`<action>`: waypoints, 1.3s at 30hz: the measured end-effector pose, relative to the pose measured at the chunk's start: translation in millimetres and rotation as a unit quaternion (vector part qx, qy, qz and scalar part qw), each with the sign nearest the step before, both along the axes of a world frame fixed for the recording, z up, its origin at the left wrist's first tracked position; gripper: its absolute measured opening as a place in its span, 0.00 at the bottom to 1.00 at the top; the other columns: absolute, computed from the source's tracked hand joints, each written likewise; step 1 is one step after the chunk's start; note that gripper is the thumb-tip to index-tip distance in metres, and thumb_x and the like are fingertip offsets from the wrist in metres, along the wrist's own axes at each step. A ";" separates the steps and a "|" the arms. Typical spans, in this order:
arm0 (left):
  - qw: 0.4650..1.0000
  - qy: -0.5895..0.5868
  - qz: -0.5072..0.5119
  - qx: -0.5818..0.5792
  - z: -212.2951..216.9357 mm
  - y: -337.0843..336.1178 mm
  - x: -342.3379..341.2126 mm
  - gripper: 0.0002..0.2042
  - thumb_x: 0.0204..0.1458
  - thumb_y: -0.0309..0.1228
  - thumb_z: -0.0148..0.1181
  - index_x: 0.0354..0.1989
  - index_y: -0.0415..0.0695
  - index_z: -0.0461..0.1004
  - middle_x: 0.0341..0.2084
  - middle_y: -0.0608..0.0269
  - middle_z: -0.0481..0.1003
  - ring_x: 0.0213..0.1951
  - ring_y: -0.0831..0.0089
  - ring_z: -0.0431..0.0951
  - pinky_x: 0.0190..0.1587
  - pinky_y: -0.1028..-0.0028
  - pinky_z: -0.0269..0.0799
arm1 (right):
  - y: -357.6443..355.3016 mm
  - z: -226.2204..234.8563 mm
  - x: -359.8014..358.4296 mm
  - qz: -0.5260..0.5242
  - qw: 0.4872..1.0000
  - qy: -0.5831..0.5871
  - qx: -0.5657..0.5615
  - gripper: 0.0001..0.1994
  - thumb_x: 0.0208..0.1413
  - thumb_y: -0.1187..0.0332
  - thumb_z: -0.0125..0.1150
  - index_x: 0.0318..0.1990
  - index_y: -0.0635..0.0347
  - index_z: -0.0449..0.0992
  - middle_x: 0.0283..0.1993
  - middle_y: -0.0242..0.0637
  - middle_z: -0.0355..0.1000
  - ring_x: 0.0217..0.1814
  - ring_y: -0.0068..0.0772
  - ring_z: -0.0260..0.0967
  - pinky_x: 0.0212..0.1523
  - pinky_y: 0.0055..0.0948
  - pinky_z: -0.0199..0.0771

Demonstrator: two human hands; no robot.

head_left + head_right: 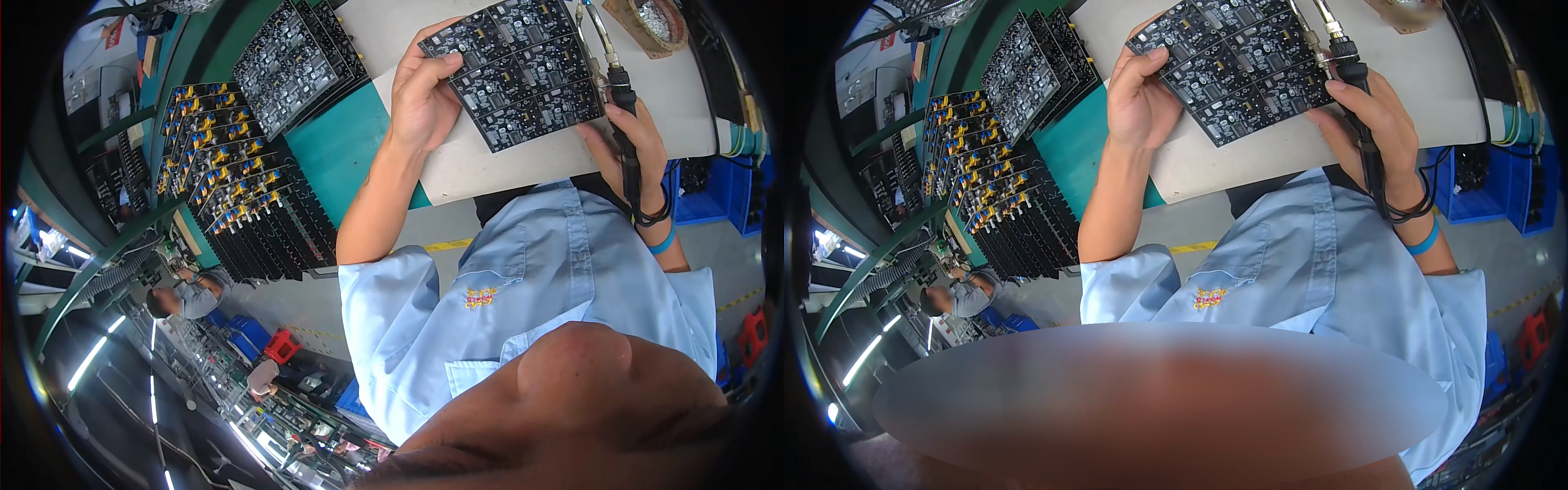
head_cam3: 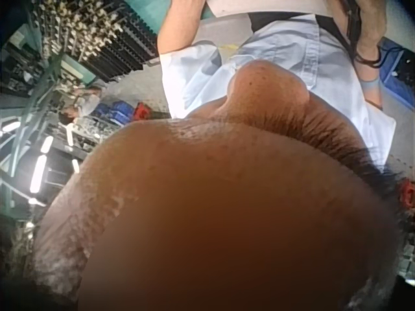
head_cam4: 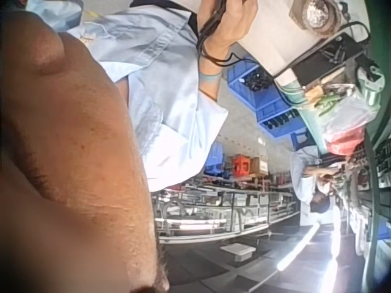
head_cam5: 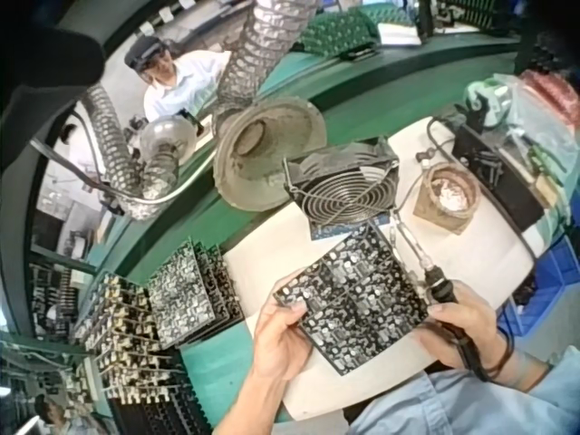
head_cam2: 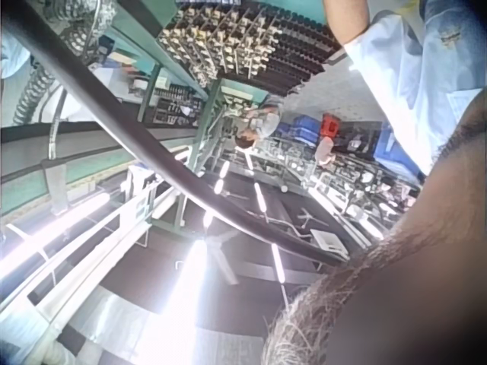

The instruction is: Assembling and inspecting printed circuit boards at a manual assembly station, including trimming leads with nippers.

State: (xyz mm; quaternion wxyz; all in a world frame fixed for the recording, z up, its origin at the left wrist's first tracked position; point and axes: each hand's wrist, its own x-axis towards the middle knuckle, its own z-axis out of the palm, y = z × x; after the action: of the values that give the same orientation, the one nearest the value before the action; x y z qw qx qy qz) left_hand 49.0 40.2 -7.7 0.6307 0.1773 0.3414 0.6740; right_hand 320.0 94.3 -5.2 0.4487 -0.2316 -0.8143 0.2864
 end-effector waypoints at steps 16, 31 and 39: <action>1.000 0.015 0.008 -0.003 -2.1 2.4 5.2 0.19 0.58 0.23 0.48 0.59 0.37 0.69 0.49 0.50 0.78 0.45 0.64 0.80 0.51 0.68 0.75 | 0.9 -8.8 4.9 0.001 1.000 0.004 -0.017 0.28 0.42 0.84 0.74 0.54 0.61 0.74 0.53 0.51 0.77 0.45 0.43 0.77 0.45 0.32 0.78; 0.998 -0.044 0.034 -0.012 6.9 5.6 14.4 0.22 0.51 0.17 0.48 0.57 0.33 0.67 0.51 0.46 0.76 0.50 0.58 0.77 0.59 0.62 0.68 | 1.6 -10.0 5.8 -0.006 1.000 0.002 -0.011 0.27 0.43 0.82 0.75 0.54 0.62 0.75 0.52 0.50 0.77 0.46 0.44 0.77 0.46 0.32 0.78; 0.997 -0.067 0.032 0.009 8.9 6.0 15.8 0.20 0.55 0.23 0.45 0.56 0.33 0.69 0.49 0.47 0.78 0.48 0.60 0.79 0.56 0.64 0.71 | 1.4 -12.6 7.9 -0.014 1.000 -0.004 -0.018 0.27 0.43 0.82 0.75 0.54 0.61 0.75 0.52 0.50 0.77 0.46 0.44 0.77 0.46 0.32 0.79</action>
State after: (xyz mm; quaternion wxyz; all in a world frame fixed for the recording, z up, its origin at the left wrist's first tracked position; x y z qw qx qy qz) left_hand 64.8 46.2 1.2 0.6285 0.1264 0.2977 0.7074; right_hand 327.9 95.6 -17.7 0.4455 -0.2522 -0.8072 0.2939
